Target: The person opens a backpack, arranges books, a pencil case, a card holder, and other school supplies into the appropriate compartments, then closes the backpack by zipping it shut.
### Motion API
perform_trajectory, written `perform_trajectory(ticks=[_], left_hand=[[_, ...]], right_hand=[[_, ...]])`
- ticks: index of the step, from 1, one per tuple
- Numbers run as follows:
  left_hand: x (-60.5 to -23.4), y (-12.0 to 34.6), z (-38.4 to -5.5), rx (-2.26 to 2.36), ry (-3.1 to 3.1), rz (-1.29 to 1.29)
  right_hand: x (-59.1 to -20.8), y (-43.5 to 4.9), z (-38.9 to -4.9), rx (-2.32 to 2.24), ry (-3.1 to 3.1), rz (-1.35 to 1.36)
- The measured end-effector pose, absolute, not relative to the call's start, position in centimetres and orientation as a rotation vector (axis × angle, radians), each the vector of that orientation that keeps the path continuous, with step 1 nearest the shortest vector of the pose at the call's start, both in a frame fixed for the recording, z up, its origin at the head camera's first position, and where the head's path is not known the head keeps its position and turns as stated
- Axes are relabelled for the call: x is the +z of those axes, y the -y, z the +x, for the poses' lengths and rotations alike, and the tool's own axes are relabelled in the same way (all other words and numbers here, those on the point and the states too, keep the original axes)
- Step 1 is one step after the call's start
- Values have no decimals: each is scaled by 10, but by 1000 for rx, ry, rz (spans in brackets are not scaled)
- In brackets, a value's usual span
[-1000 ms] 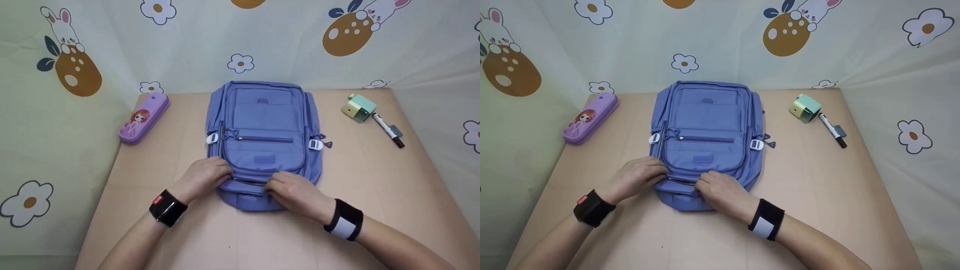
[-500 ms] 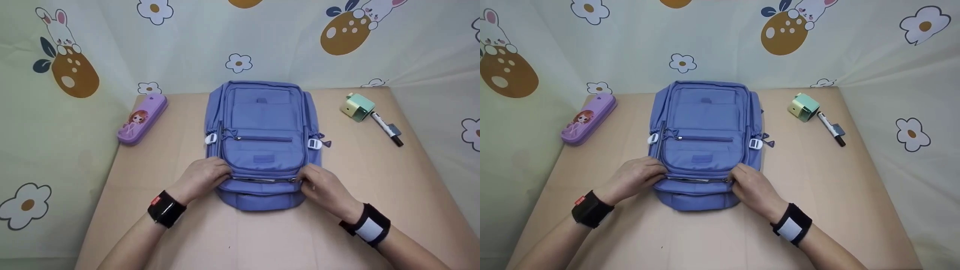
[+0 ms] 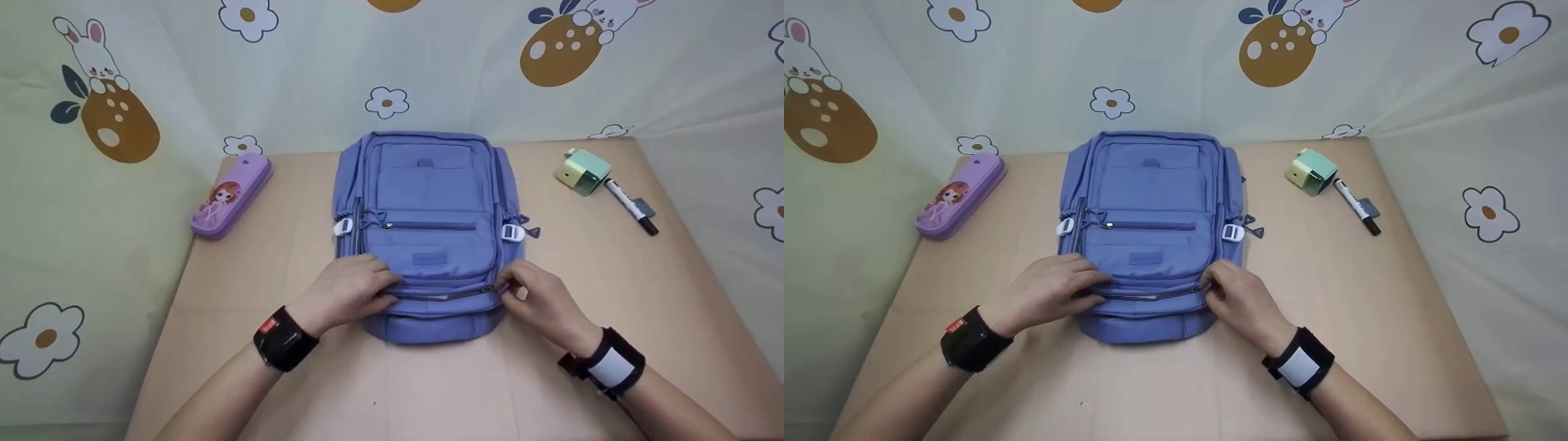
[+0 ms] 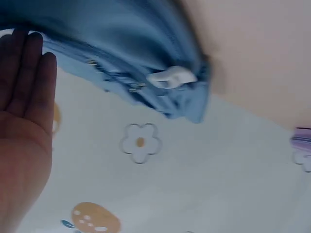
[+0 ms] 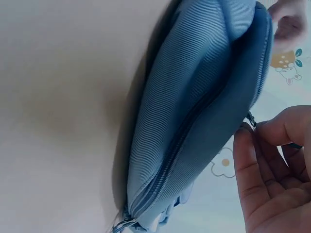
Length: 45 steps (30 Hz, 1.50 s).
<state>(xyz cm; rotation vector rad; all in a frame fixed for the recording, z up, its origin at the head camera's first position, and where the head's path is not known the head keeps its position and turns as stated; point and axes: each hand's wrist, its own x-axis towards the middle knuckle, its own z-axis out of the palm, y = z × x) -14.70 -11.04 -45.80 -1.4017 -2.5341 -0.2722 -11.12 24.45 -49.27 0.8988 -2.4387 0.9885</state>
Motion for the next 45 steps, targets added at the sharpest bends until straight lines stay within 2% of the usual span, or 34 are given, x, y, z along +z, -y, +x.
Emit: perform_trajectory(ticks=[7, 12, 28, 45], left_hand=[[-454, 47, -137, -173, 2537, -1356], [-459, 24, -132, -73, 2548, -1337], [-463, 19, -133, -28, 2548, -1313], [-463, 21, -130, -76, 2499, -1311]], right_hand=[[-489, -244, -109, 1041, 2407, 889], [-489, -244, -108, 1100, 2403, 891], [-498, -257, -115, 1107, 2515, 767], [-500, -271, -176, 796, 2608, 627]])
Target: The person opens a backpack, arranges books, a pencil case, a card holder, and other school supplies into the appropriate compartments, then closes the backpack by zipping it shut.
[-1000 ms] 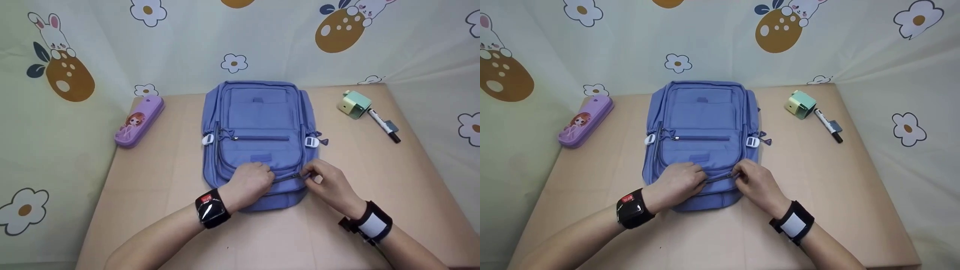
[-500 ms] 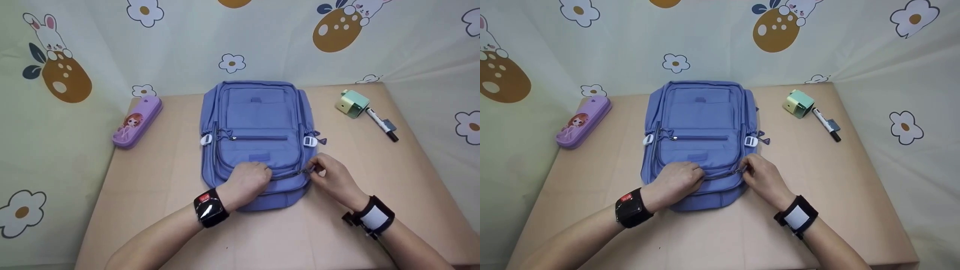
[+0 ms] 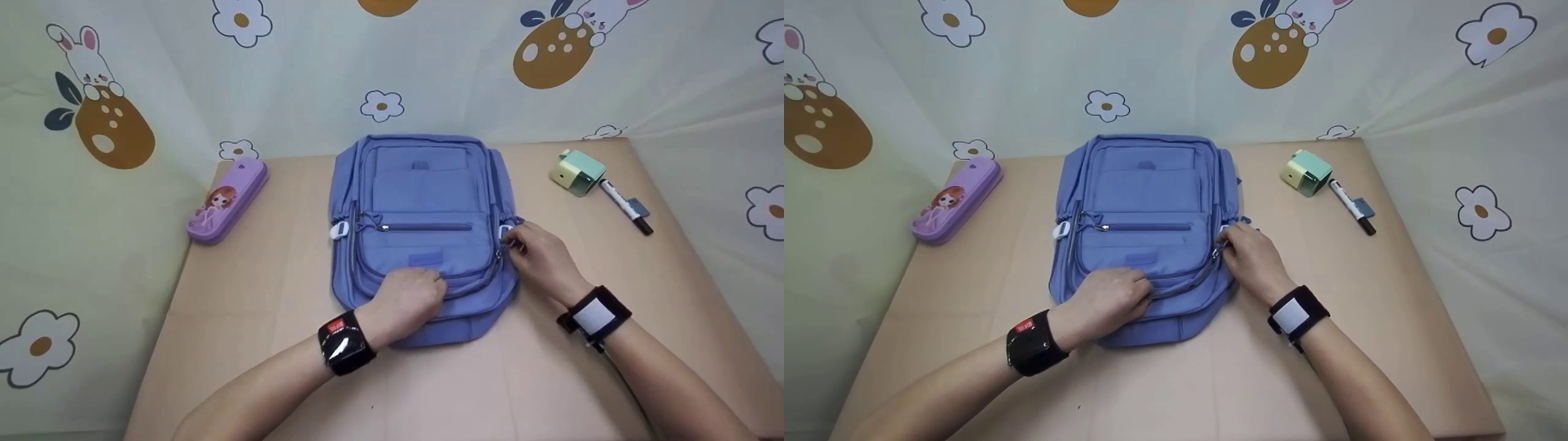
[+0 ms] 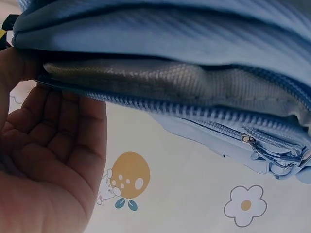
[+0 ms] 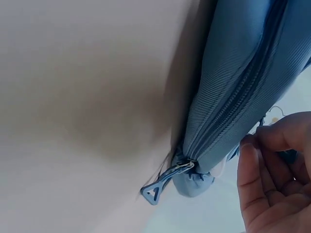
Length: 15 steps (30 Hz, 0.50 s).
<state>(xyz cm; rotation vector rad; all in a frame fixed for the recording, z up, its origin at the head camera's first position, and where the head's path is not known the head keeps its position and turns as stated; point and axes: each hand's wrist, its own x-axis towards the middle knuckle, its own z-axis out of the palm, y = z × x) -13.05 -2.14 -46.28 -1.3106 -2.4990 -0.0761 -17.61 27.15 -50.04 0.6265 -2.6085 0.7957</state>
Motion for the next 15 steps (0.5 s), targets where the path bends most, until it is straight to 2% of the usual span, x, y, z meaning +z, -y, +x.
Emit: perform_trajectory(ticks=[8, 15], left_hand=[[-453, 15, -132, -129, 2568, -1307], [-442, -21, -137, -43, 2644, -1302]], right_hand=[[-492, -271, -171, 855, 2574, 642], [-489, -270, -168, 913, 2568, 623]])
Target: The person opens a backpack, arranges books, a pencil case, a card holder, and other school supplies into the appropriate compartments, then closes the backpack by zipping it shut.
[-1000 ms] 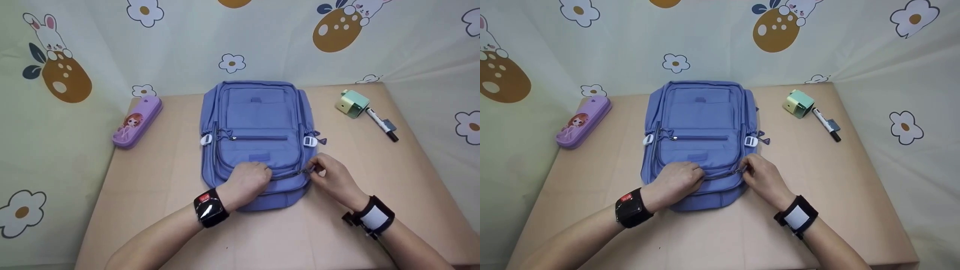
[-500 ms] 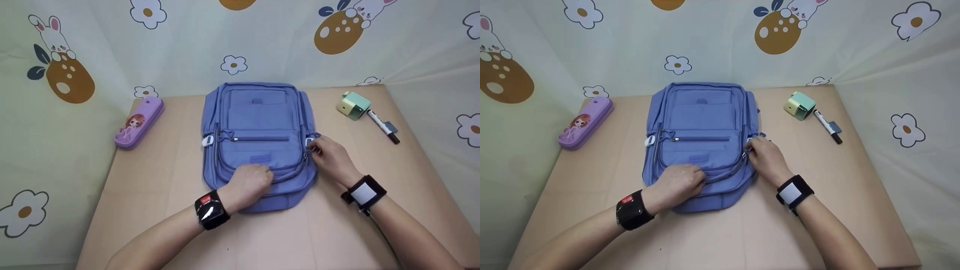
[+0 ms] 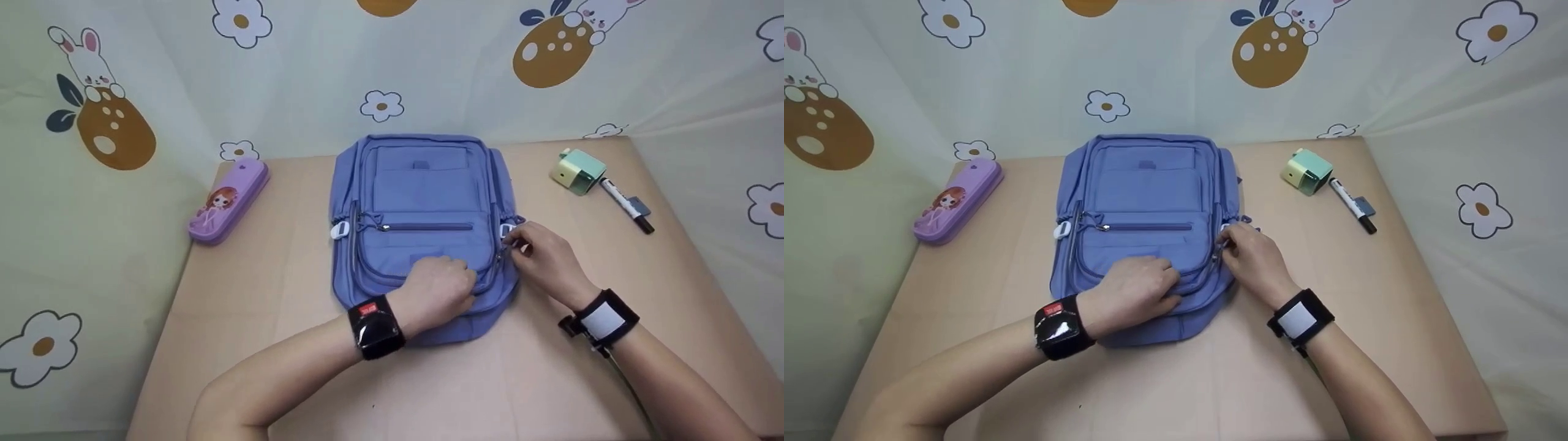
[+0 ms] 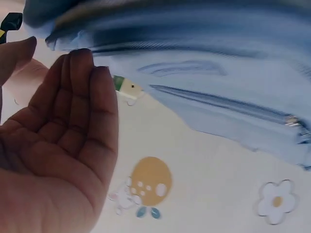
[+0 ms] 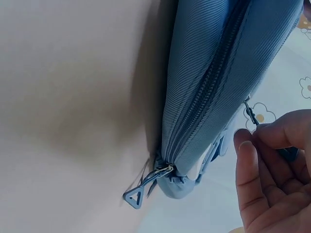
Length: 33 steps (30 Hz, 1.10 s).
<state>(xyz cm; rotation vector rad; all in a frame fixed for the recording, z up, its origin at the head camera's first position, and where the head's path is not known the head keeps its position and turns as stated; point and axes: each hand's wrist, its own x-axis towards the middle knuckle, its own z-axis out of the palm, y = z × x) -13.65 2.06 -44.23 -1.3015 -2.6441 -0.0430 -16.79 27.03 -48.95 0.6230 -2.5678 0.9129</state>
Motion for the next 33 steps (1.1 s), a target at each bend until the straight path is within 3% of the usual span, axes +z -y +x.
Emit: perform_trajectory(ticks=[8, 15, 33], left_hand=[[-453, -66, -139, 233, 2693, -1196], [-453, -79, -133, 562, 2836, -1131], [-451, -74, -134, 361, 2869, -1170]], right_hand=[[-492, -267, -169, 922, 2553, 632], [-490, -267, -167, 966, 2549, 620], [-491, -275, -189, 1052, 2607, 556]])
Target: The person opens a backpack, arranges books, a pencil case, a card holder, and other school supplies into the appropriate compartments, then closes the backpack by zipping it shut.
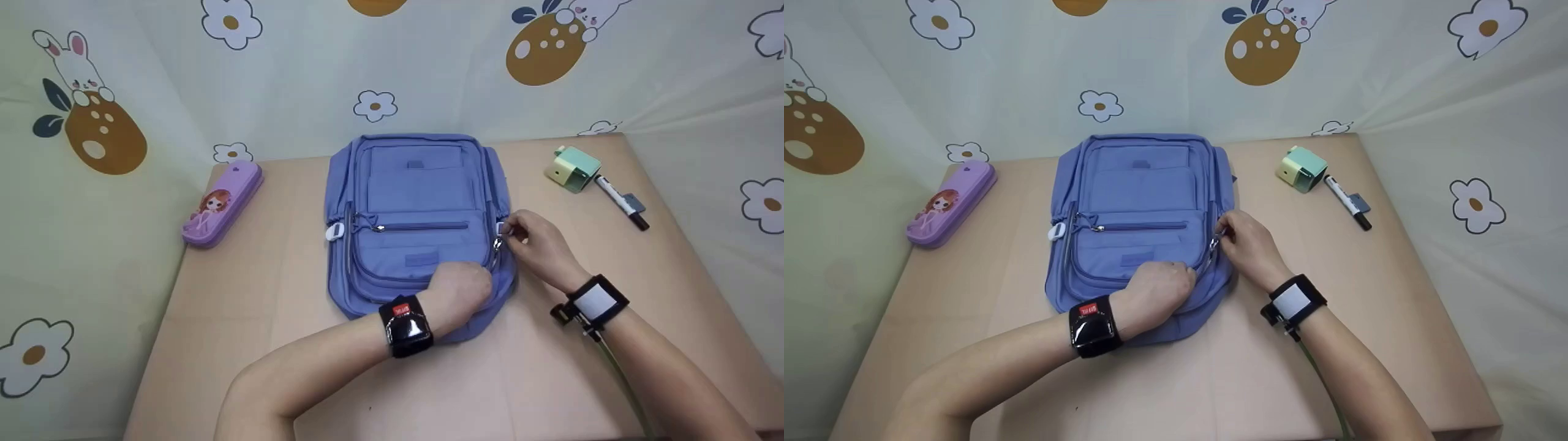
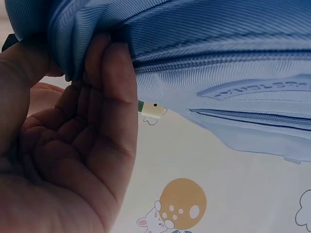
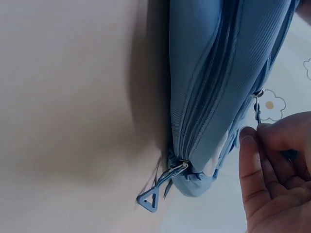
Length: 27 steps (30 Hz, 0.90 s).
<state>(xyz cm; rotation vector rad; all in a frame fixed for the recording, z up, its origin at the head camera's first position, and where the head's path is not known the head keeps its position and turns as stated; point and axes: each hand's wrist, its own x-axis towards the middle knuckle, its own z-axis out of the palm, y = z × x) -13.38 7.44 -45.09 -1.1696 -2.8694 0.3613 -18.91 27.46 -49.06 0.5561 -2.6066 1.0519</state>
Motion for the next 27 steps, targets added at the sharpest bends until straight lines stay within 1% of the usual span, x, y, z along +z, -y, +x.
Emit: perform_trajectory(ticks=[17, 27], left_hand=[[-455, -73, -135, 376, 2876, -1222], [-458, -71, -134, 358, 2824, -1209]], right_hand=[[-486, -270, -253, 991, 2685, 404], [-486, -266, -278, 923, 2680, 330]])
